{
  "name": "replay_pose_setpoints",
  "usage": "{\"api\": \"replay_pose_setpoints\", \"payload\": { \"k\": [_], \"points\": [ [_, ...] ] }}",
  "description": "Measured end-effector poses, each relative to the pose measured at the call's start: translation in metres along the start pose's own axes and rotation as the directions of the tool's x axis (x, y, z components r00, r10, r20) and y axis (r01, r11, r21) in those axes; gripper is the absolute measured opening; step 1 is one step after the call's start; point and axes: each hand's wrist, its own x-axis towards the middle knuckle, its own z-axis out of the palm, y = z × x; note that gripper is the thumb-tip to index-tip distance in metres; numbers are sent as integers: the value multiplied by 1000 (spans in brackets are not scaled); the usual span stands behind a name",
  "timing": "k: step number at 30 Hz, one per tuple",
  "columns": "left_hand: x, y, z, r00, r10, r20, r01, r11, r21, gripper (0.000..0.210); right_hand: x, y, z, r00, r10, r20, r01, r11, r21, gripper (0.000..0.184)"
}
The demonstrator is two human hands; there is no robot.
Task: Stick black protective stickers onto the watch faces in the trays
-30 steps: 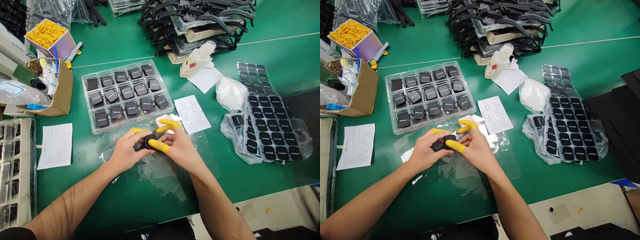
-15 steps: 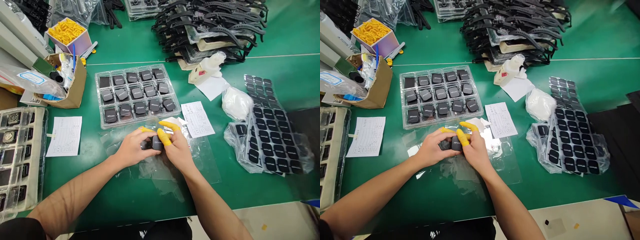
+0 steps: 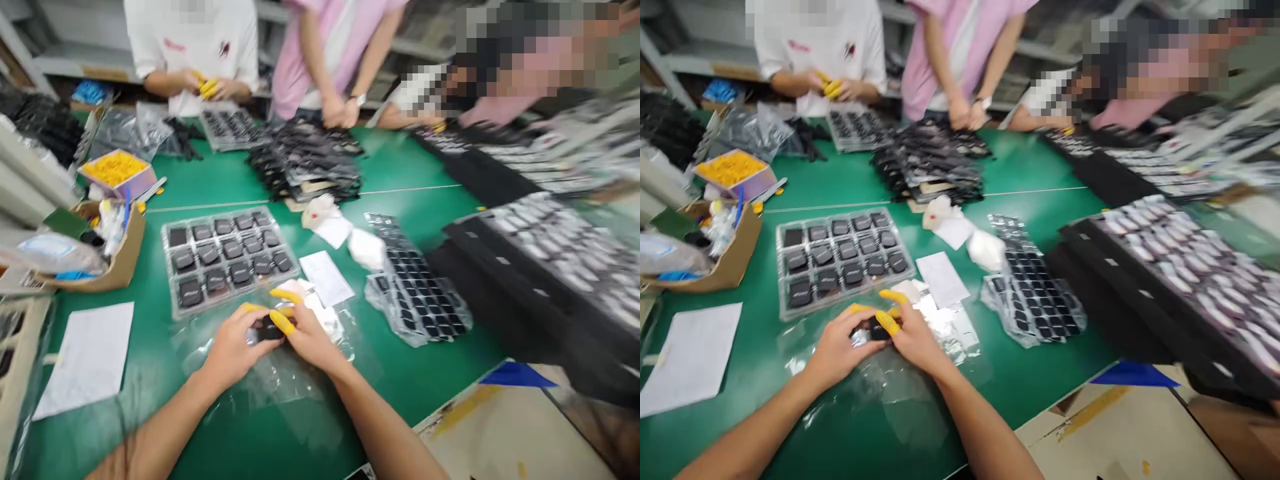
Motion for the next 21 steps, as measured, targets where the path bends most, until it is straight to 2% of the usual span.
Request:
{"api": "replay_pose_setpoints", "payload": {
  "k": [2, 3, 4, 5, 7, 9, 11, 13, 15, 17, 18, 21],
  "points": [
    [3, -2, -1, 1000, -18, -3, 18, 1000, -6, 42, 5, 1, -1, 998, -37, -42, 37, 999, 2, 31],
    [4, -2, -2, 993, -117, 19, 116, 992, 40, 37, 8, 3, -1, 998, -50, -48, 50, 999, 12, 35],
    [4, -2, -3, 986, -162, 30, 160, 984, 74, 36, 12, 5, 0, 997, -58, -41, 59, 998, 34, 43],
    [4, -2, -3, 982, -182, 43, 176, 979, 104, 36, 16, 8, 0, 997, -62, -35, 64, 996, 63, 51],
    [3, -3, -5, 982, -184, 45, 174, 969, 177, 37, 24, 14, 4, 997, -65, -48, 70, 989, 129, 50],
    [0, -6, -7, 990, -138, 8, 130, 951, 280, 39, 33, 18, 6, 995, -54, -86, 70, 977, 203, 37],
    [-3, -9, -9, 1000, -26, -13, 29, 911, 411, 38, 41, 20, 5, 993, -39, -116, 69, 960, 271, 36],
    [-5, -7, -8, 990, 135, 49, -139, 817, 560, 36, 44, 18, -2, 991, -34, -128, 72, 948, 311, 40],
    [-6, 2, -1, 950, 247, 192, -310, 662, 683, 40, 41, 14, -16, 991, -39, -128, 77, 947, 312, 41],
    [-4, 16, 13, 922, 222, 317, -387, 538, 749, 51, 38, 8, -34, 992, -46, -121, 79, 955, 286, 39],
    [-3, 24, 22, 924, 177, 339, -380, 524, 762, 51, 39, 3, -43, 992, -52, -115, 81, 961, 266, 38],
    [0, 39, 44, 969, 22, 248, -221, 527, 820, 46, 67, -20, -54, 994, -102, -28, 105, 978, 182, 44]
  ]
}}
